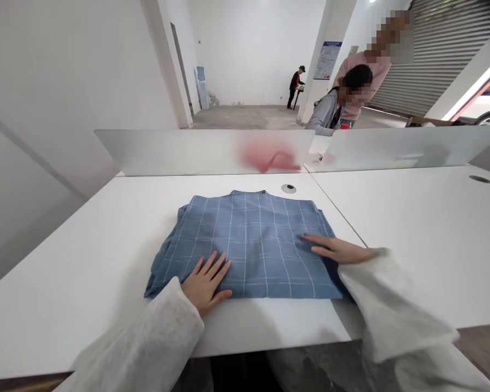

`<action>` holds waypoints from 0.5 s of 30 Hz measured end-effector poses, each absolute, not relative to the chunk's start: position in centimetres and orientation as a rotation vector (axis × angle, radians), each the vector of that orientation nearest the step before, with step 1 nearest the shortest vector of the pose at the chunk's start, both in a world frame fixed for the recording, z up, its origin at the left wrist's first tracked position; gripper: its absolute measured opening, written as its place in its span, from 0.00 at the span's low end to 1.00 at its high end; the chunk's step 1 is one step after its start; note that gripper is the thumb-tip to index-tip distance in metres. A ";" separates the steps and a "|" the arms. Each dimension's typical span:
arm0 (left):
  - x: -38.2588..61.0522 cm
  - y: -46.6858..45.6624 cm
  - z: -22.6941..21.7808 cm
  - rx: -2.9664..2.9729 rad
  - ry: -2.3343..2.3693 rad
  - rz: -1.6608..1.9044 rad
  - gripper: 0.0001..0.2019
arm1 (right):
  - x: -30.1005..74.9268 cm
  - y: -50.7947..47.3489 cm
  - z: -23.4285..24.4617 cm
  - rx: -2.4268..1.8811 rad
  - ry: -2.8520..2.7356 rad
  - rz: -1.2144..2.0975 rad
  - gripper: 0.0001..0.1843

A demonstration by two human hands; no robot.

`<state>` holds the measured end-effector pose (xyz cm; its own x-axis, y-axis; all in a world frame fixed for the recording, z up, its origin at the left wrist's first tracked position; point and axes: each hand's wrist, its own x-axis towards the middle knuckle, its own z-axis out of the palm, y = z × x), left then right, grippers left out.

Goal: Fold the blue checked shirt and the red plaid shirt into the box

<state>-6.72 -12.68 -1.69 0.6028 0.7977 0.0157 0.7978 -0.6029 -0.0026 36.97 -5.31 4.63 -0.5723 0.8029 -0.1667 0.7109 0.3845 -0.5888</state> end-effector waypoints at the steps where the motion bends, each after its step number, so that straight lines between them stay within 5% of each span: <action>1: -7.8 -13.3 -2.5 -2.750 -1.422 -0.053 0.36 | 36.6 -7.2 5.0 -1.344 -2.525 0.922 0.31; 8: -11.9 -14.9 -3.4 -2.653 -1.647 -0.016 0.35 | 36.2 -16.4 2.4 -1.329 -2.654 0.850 0.34; 15: -13.0 -14.4 -1.5 -2.445 -1.910 -0.039 0.29 | 38.4 -18.7 1.0 -1.690 -2.122 0.478 0.24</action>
<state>-13.00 -14.44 -1.53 0.2420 0.9693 0.0435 0.9703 -0.2416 -0.0149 38.42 -18.67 0.99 -0.2008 0.9758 0.0862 0.8448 0.2170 -0.4891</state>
